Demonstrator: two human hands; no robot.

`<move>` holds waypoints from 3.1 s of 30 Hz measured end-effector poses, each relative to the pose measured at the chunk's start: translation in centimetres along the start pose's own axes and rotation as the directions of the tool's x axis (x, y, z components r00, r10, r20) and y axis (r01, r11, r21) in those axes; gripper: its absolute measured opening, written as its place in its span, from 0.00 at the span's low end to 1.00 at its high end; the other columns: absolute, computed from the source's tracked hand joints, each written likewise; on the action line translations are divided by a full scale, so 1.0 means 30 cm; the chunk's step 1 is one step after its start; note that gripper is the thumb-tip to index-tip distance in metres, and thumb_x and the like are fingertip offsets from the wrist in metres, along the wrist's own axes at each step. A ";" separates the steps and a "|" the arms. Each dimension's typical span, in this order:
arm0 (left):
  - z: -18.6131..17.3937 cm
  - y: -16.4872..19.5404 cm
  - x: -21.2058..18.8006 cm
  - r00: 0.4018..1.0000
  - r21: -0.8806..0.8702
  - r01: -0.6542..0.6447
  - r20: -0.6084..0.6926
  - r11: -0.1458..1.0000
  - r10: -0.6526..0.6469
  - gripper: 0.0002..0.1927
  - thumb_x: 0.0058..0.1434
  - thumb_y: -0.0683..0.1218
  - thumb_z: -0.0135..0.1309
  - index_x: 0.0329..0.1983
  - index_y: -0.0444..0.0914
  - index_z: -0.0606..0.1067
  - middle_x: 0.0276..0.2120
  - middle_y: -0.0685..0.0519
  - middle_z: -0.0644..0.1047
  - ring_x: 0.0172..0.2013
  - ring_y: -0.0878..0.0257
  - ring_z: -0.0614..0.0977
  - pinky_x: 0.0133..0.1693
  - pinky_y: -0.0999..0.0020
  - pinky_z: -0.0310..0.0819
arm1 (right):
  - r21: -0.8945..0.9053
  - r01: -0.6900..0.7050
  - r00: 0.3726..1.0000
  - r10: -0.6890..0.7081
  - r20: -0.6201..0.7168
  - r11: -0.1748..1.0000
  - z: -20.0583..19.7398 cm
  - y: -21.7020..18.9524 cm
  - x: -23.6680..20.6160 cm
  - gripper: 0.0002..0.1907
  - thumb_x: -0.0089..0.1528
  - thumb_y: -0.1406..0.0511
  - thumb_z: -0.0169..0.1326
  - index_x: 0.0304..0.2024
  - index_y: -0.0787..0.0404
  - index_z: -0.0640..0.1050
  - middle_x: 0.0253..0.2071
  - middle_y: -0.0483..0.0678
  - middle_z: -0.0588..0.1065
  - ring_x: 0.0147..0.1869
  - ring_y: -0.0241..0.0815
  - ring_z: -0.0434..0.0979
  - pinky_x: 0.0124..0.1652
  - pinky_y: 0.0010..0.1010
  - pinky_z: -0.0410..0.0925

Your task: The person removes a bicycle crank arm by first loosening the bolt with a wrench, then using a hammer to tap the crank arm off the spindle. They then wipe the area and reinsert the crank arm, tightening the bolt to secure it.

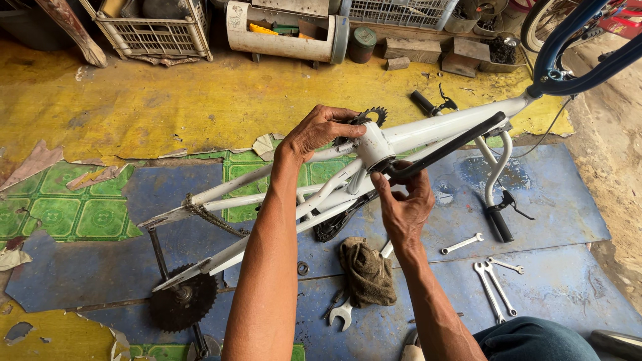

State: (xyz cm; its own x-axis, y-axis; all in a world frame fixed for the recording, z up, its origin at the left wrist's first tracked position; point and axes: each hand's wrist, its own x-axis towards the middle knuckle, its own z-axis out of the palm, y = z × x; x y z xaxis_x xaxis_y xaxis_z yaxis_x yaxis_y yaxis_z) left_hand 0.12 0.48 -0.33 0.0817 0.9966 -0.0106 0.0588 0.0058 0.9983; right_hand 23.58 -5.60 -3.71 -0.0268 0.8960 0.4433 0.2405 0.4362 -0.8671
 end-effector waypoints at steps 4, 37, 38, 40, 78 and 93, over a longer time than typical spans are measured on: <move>0.000 0.001 -0.005 1.000 -0.024 -0.012 0.005 1.000 0.012 0.28 0.49 0.54 0.66 0.50 0.34 0.82 0.42 0.46 0.84 0.47 0.59 0.82 0.55 0.65 0.70 | 0.002 -0.264 0.964 0.264 -0.020 0.965 -0.003 0.000 0.001 0.23 0.59 0.50 0.66 0.43 0.60 0.78 0.32 0.49 0.79 0.34 0.40 0.79 0.33 0.29 0.75; 0.000 -0.010 0.010 1.000 -0.016 0.012 0.004 1.000 -0.012 0.32 0.48 0.55 0.67 0.54 0.33 0.80 0.45 0.44 0.84 0.50 0.57 0.83 0.58 0.64 0.69 | -0.048 -0.073 0.997 0.074 0.012 0.996 -0.014 0.006 0.005 0.28 0.59 0.49 0.66 0.48 0.63 0.75 0.39 0.50 0.78 0.40 0.37 0.81 0.33 0.31 0.79; -0.002 -0.012 0.011 1.000 -0.020 0.004 0.008 1.000 -0.004 0.33 0.49 0.55 0.67 0.55 0.33 0.79 0.46 0.44 0.84 0.51 0.57 0.82 0.58 0.64 0.69 | -0.061 -0.178 0.984 0.177 -0.011 0.982 -0.015 0.006 0.007 0.27 0.59 0.49 0.66 0.48 0.63 0.76 0.37 0.51 0.77 0.36 0.38 0.79 0.31 0.31 0.78; 0.000 -0.017 0.011 1.000 -0.022 -0.001 0.011 1.000 0.001 0.32 0.49 0.55 0.67 0.55 0.34 0.79 0.47 0.45 0.83 0.52 0.58 0.82 0.58 0.64 0.68 | -0.078 -0.267 0.964 0.267 -0.009 0.961 -0.019 0.005 0.010 0.26 0.59 0.50 0.66 0.47 0.63 0.78 0.35 0.52 0.78 0.33 0.38 0.79 0.31 0.31 0.77; 0.002 -0.009 0.009 1.000 0.006 0.031 -0.003 0.999 -0.031 0.32 0.47 0.55 0.66 0.53 0.34 0.82 0.45 0.45 0.84 0.49 0.58 0.82 0.55 0.65 0.70 | -0.134 0.077 0.997 -0.074 0.032 0.988 -0.015 0.011 0.010 0.26 0.62 0.49 0.65 0.47 0.63 0.76 0.36 0.49 0.80 0.39 0.37 0.83 0.31 0.28 0.79; 0.002 -0.012 0.012 1.000 -0.019 0.011 0.000 1.000 -0.011 0.34 0.47 0.55 0.67 0.55 0.33 0.79 0.47 0.44 0.84 0.51 0.57 0.83 0.58 0.64 0.69 | -0.045 -0.284 0.958 0.285 0.018 0.958 -0.008 -0.032 0.004 0.22 0.60 0.54 0.66 0.46 0.64 0.79 0.31 0.51 0.80 0.28 0.37 0.77 0.26 0.28 0.73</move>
State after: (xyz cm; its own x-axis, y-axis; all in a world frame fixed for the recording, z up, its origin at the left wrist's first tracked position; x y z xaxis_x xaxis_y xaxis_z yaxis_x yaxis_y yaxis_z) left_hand 0.20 0.83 -0.71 0.0814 0.9964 -0.0218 0.0405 0.0185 0.9990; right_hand 23.57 -5.94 -2.76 0.0251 0.9845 0.1736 0.2813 0.1597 -0.9462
